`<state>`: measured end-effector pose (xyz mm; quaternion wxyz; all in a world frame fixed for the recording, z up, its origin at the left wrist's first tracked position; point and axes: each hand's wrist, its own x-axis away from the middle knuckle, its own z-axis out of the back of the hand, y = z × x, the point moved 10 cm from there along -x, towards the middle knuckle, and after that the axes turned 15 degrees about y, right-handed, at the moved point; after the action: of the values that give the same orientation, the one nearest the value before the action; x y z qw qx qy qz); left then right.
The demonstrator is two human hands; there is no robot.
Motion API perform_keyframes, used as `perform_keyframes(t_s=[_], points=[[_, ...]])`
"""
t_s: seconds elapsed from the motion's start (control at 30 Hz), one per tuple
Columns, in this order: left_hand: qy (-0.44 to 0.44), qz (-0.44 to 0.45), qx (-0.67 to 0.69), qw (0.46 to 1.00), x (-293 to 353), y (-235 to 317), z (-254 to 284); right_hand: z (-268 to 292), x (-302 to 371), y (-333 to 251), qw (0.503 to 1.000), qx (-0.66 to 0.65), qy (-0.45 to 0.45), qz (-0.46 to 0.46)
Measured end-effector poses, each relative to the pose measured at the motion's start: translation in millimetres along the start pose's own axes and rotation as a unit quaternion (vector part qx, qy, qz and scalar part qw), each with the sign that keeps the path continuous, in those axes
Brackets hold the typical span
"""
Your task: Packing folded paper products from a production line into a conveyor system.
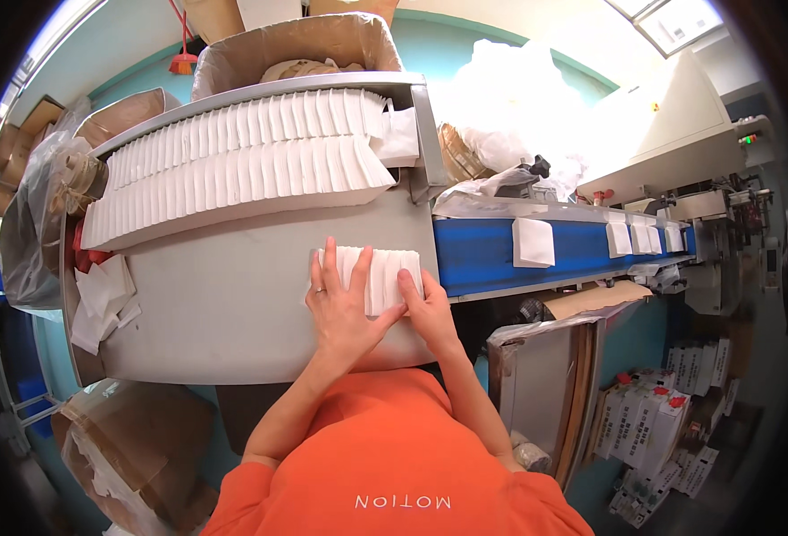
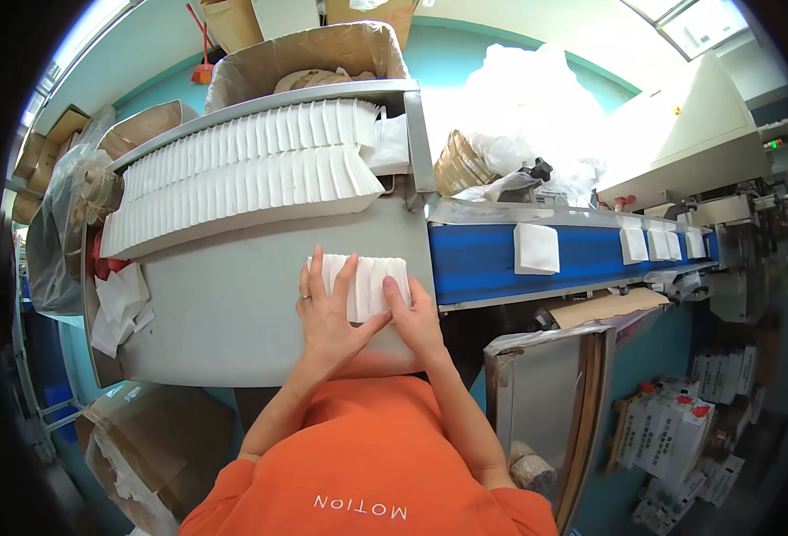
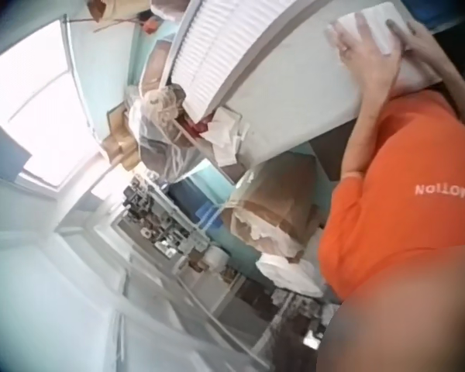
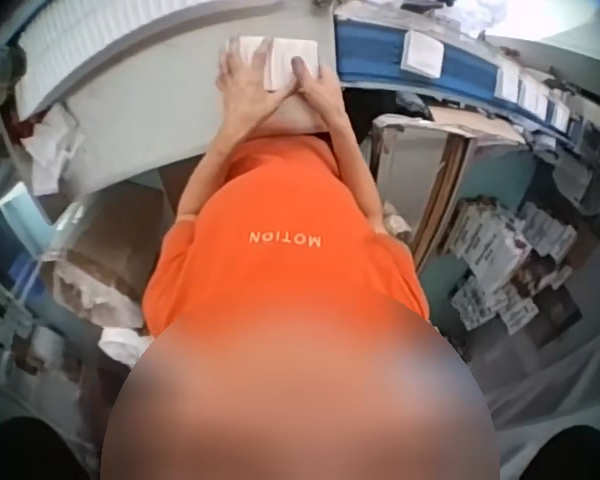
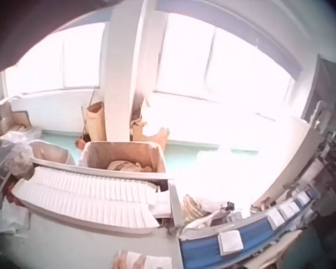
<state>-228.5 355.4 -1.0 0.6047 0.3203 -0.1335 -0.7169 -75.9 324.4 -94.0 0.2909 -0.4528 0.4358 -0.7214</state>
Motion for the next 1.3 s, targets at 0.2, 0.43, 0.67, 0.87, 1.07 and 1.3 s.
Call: perform_keyframes(t_s=[0.2,0.43,0.67,0.87,1.07,1.3], points=[[0.023,0.020,-0.010,0.999,-5.6,-13.5,7.1,14.3,11.4,44.8,0.964,-0.170,-0.021,-0.203],[0.001,-0.001,0.125,0.992,-0.8,-3.1,-3.3,23.6,2.3,-9.5,0.998,-0.050,0.042,0.010],[0.010,-0.007,0.042,0.999,-1.1,1.4,4.2,2.1,16.8,22.3,0.945,-0.254,-0.050,-0.199],[0.030,0.006,0.185,0.982,-3.2,-5.6,-0.4,47.2,-2.7,40.2,0.934,-0.294,0.113,-0.169],[-0.012,-0.001,0.135,0.991,6.8,5.6,-8.5,1.3,11.9,-0.4,0.991,-0.124,-0.002,-0.039],[-0.016,0.037,0.112,0.993,3.3,-8.1,-6.0,14.9,15.8,68.7,0.948,-0.229,-0.054,-0.215]])
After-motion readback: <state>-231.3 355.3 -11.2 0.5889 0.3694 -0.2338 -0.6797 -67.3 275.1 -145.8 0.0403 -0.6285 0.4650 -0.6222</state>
